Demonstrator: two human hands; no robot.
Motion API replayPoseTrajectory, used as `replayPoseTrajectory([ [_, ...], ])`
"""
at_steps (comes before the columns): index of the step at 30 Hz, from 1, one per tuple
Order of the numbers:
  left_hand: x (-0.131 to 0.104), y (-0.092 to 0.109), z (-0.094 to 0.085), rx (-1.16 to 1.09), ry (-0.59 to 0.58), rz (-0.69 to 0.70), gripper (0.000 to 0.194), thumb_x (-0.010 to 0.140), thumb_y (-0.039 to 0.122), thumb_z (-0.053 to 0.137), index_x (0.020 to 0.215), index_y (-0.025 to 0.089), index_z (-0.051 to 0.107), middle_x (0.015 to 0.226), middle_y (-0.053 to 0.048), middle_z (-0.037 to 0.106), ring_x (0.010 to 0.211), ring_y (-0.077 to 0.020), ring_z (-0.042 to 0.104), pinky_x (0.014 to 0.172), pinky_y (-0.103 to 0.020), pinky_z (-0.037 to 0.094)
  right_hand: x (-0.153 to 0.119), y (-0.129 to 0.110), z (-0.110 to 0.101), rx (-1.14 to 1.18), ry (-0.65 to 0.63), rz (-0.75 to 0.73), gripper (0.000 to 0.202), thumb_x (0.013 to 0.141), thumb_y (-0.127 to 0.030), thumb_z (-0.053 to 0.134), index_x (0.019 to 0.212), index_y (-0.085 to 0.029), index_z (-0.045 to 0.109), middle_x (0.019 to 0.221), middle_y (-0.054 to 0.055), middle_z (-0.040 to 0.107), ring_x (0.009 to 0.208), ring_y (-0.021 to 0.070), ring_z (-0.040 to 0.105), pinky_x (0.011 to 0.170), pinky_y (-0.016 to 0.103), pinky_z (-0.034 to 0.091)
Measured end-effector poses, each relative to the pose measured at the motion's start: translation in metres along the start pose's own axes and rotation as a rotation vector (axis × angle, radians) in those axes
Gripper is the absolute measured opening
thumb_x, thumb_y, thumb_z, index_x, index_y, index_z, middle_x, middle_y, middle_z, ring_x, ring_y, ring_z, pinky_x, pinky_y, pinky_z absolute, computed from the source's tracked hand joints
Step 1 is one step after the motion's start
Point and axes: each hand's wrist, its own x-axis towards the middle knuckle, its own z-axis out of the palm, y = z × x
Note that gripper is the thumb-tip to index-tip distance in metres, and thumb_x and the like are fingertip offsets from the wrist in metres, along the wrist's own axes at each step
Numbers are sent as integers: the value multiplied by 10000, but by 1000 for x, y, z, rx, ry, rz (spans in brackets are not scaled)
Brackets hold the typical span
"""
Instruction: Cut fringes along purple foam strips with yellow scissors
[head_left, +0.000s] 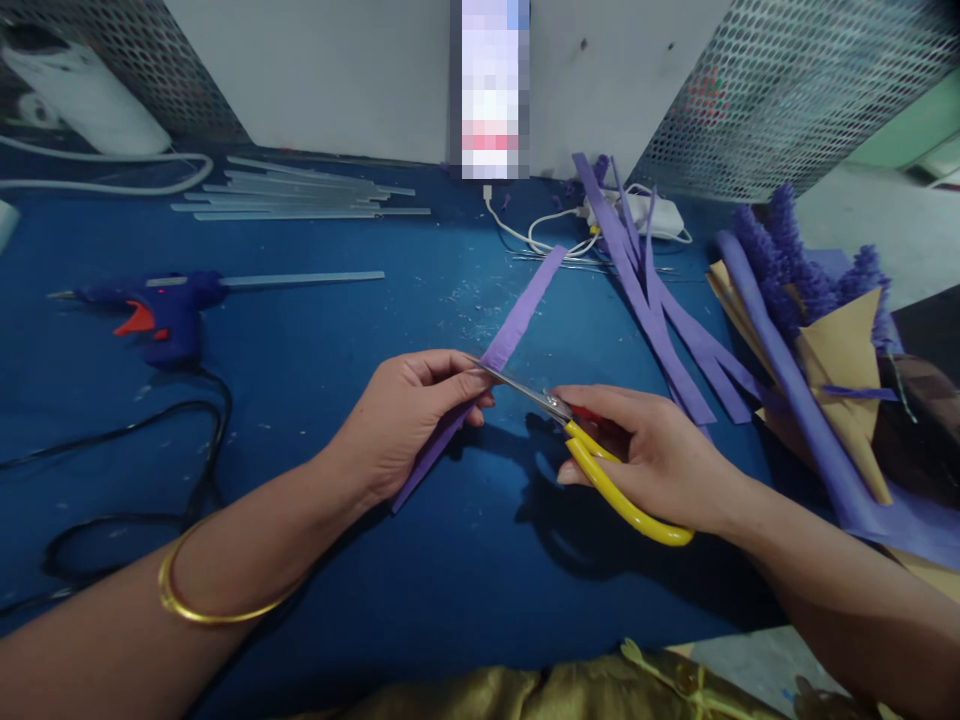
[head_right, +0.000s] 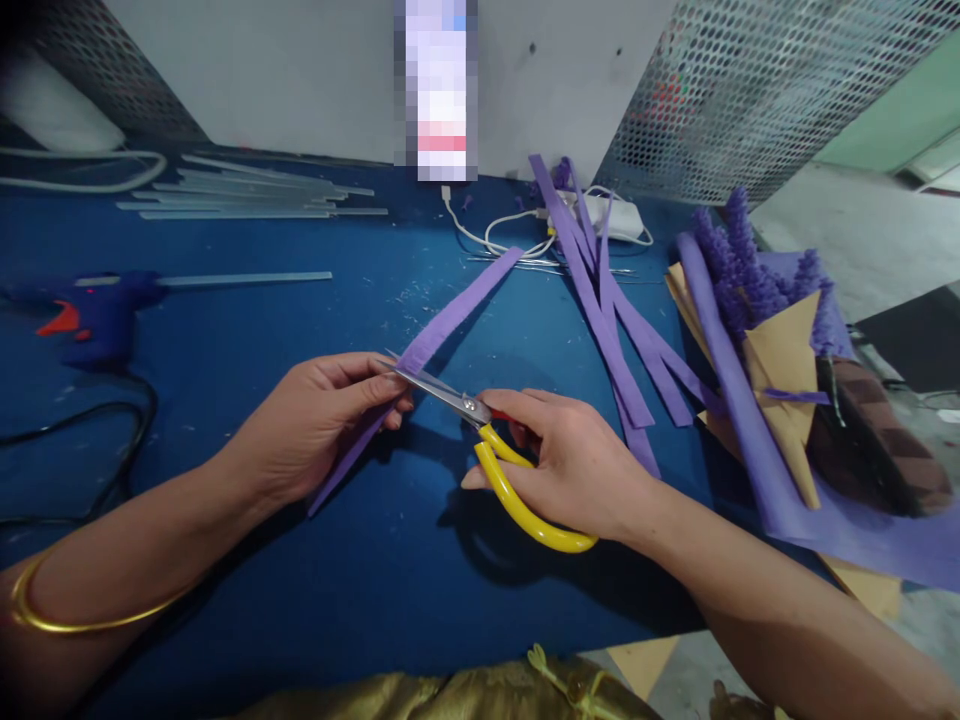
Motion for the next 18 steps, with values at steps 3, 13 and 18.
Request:
replayPoseTrajectory([
  [3, 0, 0, 0, 1, 2, -4, 146, 687, 265, 846, 699, 155, 750, 645, 3, 694, 546, -67, 597, 545, -149, 458, -2, 0, 1, 48, -11, 16, 442, 822, -446, 767, 1192, -218, 686, 888, 18, 686, 712, 164, 586, 630, 268, 457],
  [13, -1, 1, -2, -15, -3, -9, 98, 706, 225, 821, 683, 161, 750, 629, 0, 698, 528, -67, 597, 531, -155, 452, -3, 2, 2, 89, -18, 17, 414, 850, -440, 744, 1189, -208, 692, 838, 4, 656, 694, 145, 549, 623, 252, 441],
  [18, 0, 1, -2, 2, -19, -7, 98, 725, 219, 809, 677, 161, 746, 632, 0, 703, 527, -65, 601, 533, -148, 456, 0, -1, 2, 6, 25, 3, 444, 821, -539, 741, 1111, -204, 715, 858, 23, 675, 692, 155, 570, 609, 260, 440],
])
